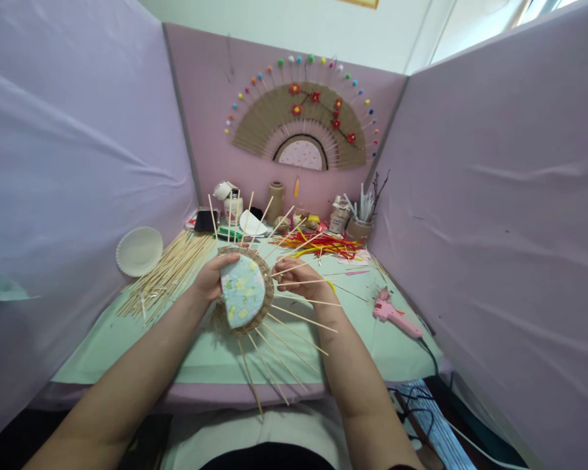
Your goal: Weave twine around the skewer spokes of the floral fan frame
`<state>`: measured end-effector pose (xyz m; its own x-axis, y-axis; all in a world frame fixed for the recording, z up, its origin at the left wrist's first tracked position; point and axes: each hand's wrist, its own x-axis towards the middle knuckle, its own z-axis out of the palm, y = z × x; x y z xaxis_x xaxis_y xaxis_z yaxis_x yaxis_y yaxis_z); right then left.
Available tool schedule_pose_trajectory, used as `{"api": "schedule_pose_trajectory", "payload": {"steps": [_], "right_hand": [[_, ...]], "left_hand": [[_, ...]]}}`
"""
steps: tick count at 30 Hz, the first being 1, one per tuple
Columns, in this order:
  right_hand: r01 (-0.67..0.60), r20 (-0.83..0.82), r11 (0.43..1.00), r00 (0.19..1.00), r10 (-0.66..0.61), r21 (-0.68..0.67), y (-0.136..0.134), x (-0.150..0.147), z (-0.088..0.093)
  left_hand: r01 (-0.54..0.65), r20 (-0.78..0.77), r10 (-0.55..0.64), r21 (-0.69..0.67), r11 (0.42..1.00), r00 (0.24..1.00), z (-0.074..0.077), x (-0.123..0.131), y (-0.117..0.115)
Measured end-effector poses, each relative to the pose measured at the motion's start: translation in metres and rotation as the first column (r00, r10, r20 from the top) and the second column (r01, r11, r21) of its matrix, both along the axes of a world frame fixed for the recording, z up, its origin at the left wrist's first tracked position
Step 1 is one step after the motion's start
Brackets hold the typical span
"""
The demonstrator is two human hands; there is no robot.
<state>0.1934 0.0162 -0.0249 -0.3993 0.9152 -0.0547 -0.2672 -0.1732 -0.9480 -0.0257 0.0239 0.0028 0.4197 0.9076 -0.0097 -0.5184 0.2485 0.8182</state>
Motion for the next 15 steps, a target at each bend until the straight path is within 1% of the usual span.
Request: {"api": "schedule_pose_trajectory", "payload": {"steps": [2,4,7,8,11,13,15], "right_hand": [[-0.011,-0.010,1.000,1.000,0.010,-0.012,0.000,0.001,0.000],[-0.040,0.022,0.999,0.999,0.040,-0.010,-0.001,0.001,0.000],[-0.073,0.129,0.997,0.989,0.072,0.005,-0.005,0.001,0.000],[-0.085,0.171,0.996,0.982,0.081,0.021,-0.007,0.001,0.001],[-0.147,0.269,0.986,0.956,0.121,0.079,-0.012,0.002,0.004],[-0.170,0.325,0.979,0.937,0.127,0.108,-0.014,0.002,0.007],[-0.168,0.381,0.975,0.919,0.101,0.147,-0.014,0.001,0.009]], "left_hand": [[0.009,-0.017,-0.008,0.014,1.000,1.000,0.000,-0.001,0.000],[0.013,-0.026,-0.012,0.025,1.000,1.000,0.000,-0.002,0.001],[0.024,-0.030,-0.023,0.034,0.999,0.999,0.000,-0.005,0.001],[0.025,-0.036,-0.024,0.018,1.000,0.999,0.001,-0.006,0.002],[0.006,-0.040,-0.010,-0.104,0.995,0.999,0.003,-0.008,0.005],[-0.038,-0.017,0.036,-0.202,0.979,0.999,0.005,-0.010,0.008],[-0.095,0.034,0.107,-0.256,0.962,0.994,0.007,-0.012,0.010]]}}
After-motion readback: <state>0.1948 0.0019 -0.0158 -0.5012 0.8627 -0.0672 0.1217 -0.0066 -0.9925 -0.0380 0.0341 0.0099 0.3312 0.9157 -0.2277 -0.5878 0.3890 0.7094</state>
